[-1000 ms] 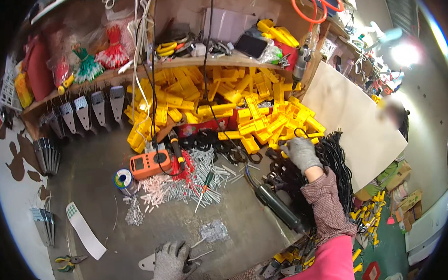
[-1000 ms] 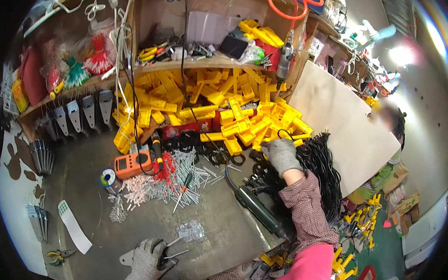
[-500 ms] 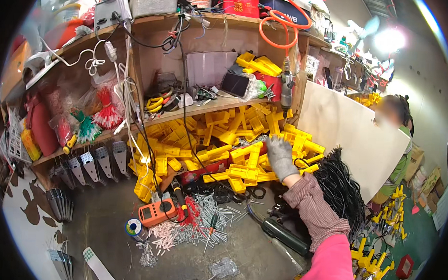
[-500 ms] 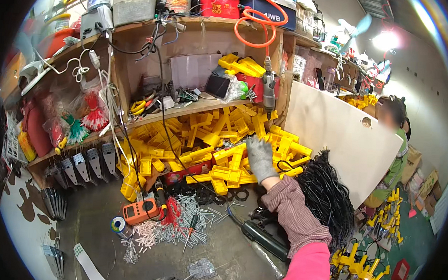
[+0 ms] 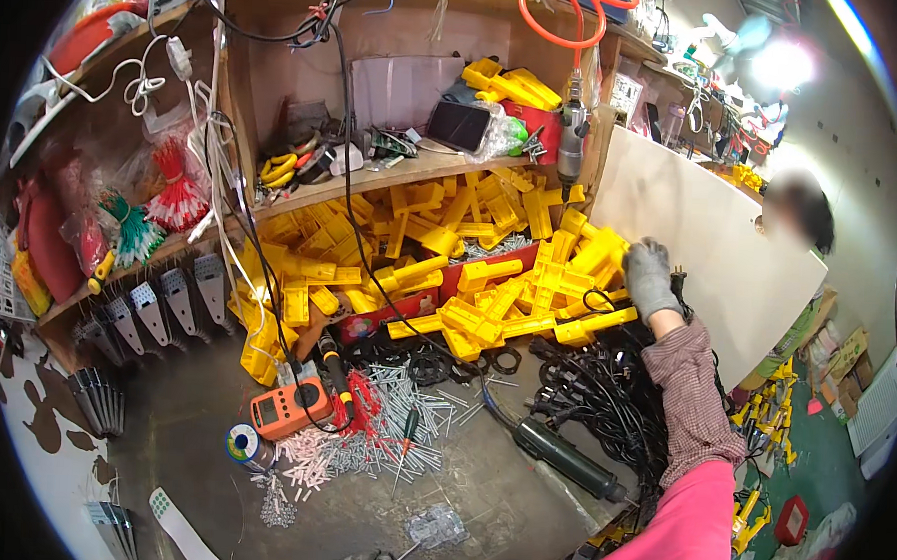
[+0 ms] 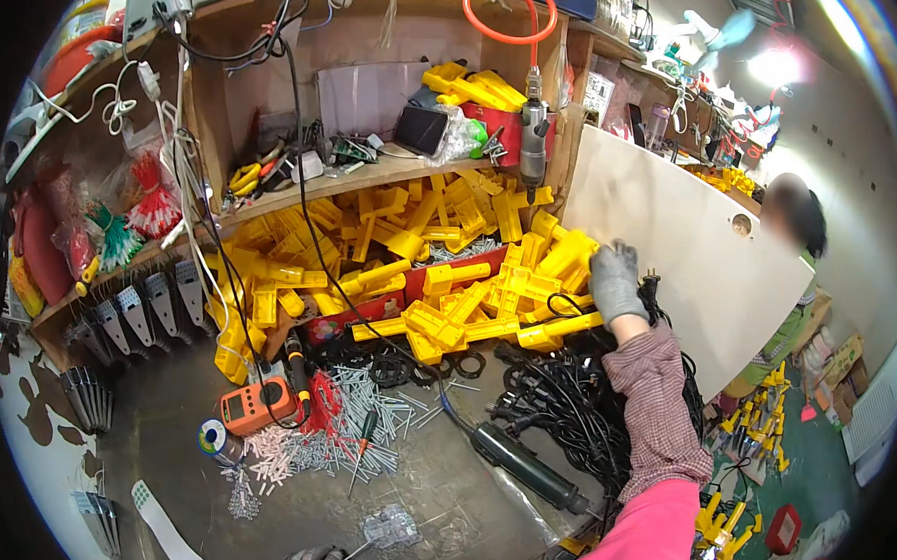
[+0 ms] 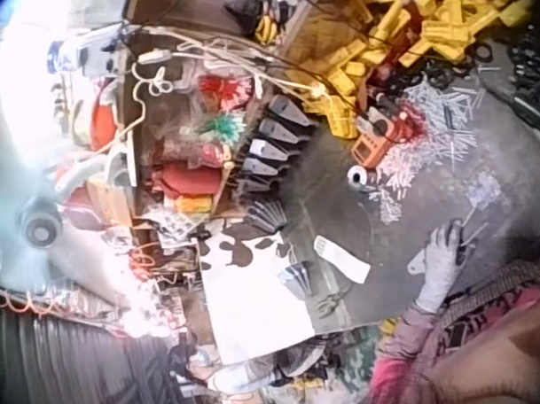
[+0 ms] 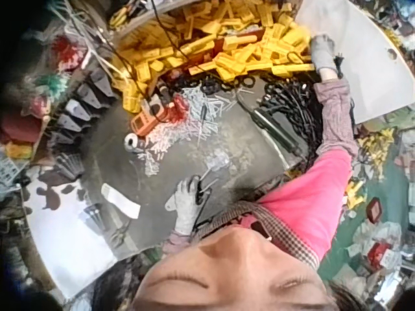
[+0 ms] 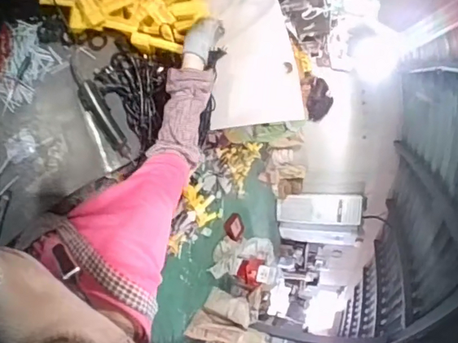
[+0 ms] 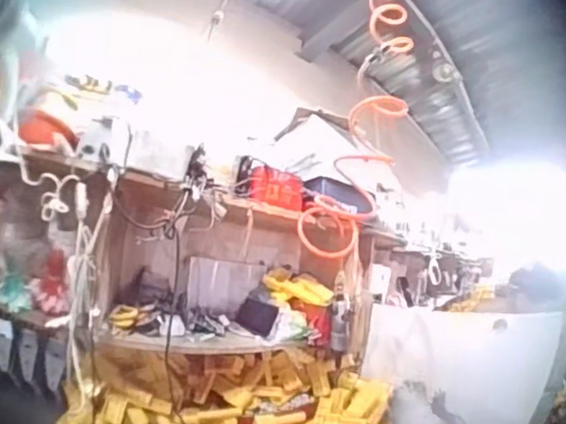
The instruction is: The person assembles hardware components into a yellow plastic housing by soldering internal wiring with a soldering iron, then securing a metal plate and other components with hardware fasteners using an electric screwdriver.
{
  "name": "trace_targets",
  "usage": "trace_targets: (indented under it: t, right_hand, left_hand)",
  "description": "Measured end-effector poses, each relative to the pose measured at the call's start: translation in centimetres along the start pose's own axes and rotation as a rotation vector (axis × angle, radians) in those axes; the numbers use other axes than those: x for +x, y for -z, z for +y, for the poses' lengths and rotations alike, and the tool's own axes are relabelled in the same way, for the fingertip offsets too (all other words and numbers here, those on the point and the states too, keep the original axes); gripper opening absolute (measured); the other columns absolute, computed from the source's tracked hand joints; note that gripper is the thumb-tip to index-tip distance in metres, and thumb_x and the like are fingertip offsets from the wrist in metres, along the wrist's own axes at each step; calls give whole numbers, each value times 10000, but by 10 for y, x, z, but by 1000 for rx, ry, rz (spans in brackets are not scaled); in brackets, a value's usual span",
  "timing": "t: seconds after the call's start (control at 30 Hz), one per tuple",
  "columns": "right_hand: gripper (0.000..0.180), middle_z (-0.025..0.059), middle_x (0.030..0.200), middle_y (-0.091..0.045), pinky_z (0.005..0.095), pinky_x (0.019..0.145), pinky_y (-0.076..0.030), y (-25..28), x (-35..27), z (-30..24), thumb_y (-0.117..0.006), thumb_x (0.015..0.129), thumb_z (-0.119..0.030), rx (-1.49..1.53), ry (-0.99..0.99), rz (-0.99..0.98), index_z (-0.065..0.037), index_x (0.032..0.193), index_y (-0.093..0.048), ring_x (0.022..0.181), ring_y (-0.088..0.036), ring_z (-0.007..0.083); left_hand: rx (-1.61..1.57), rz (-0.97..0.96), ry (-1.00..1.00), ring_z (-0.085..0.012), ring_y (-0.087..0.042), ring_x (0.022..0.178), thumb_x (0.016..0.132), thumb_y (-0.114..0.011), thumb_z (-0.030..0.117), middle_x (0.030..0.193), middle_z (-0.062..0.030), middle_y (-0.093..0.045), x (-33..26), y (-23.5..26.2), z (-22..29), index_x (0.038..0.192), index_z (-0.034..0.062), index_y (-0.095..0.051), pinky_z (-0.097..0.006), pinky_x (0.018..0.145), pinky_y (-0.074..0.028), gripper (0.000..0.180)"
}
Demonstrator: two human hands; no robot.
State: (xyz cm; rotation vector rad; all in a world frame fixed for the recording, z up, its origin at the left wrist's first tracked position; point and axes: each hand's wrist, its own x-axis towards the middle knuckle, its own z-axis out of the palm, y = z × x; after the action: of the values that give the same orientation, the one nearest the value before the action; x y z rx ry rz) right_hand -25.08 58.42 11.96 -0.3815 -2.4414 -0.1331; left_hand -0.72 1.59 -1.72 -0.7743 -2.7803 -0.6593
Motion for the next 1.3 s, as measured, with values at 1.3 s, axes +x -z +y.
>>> trace_targets:
  t: [1.3]
  right_hand:
    - [243,213,1080,-653,464,855,-519,0,-139,-165,-607,847,-66,231,371,-503,-23,1086,-605,1038,-634,383]
  left_hand:
    - [2,-249,-232,-333,-530,1112,892,-642,250,1169,-131,-575,80,58,-3,1169,73,-614,-434,906,-482,330]
